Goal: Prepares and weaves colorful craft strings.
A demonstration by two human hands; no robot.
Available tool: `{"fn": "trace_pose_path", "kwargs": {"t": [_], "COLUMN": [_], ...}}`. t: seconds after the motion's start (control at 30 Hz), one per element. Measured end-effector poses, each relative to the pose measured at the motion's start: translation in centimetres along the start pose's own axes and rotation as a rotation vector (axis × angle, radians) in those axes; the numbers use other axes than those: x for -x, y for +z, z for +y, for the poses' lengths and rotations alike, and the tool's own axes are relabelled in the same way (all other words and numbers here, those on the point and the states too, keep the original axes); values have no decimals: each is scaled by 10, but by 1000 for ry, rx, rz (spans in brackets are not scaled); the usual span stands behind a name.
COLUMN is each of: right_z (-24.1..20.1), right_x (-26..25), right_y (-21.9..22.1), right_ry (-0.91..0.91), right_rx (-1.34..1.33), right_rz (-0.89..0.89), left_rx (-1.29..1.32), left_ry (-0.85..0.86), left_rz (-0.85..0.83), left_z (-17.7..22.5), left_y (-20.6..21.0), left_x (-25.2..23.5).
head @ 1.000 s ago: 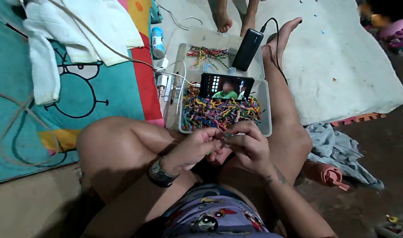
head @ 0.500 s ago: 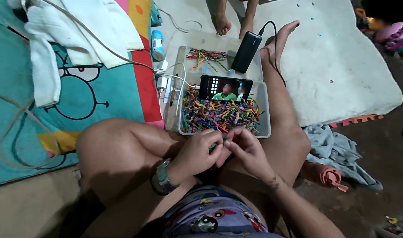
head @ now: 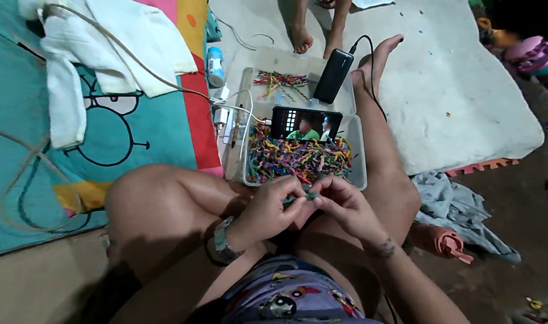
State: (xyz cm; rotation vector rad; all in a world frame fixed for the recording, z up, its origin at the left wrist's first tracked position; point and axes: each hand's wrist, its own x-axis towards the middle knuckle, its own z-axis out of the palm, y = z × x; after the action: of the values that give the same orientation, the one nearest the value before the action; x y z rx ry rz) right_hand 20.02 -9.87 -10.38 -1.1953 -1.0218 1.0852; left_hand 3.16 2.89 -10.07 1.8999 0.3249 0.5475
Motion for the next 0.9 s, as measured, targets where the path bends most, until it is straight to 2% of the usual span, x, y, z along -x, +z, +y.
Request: {"fn": "trace_pose_path", "kwargs": {"t": [0.13,0.2,0.27,0.37,0.53,0.63,0.7,0.77,0.9], "right_z": [10,14,15,18,18,19,18,19,18], "right_x": [-5,-8,-11,-13,-13,-11,-10,-11,-12], "right_y": [1,2,2,2,0,4,9,12,5], "right_ry": [-143,-180,-208,-207,-194,-180,-155,-134,-133], "right_rx": [-12,23,48,-47,-139,-204,-247,-251,-147], "right_rz": [-41,-38,-49,-47,-51,-24,36,90,-91], "left_rx": [636,856,1013,999,444,292,290,365,768], "left_ry": [-397,-584,-697,-608,-137,-48,-57,-144,-469], "left_rz": [-93,-162,-234,-226,-75,-34,-39,-61,-141], "left_z": [4,4,3,1,-5,-4,-3,1,7], "left_y": [-5,-7,-7,-3,9,14,15,14,7], "left_x": [-1,-1,-1,1,7,6,6,6,4]}}
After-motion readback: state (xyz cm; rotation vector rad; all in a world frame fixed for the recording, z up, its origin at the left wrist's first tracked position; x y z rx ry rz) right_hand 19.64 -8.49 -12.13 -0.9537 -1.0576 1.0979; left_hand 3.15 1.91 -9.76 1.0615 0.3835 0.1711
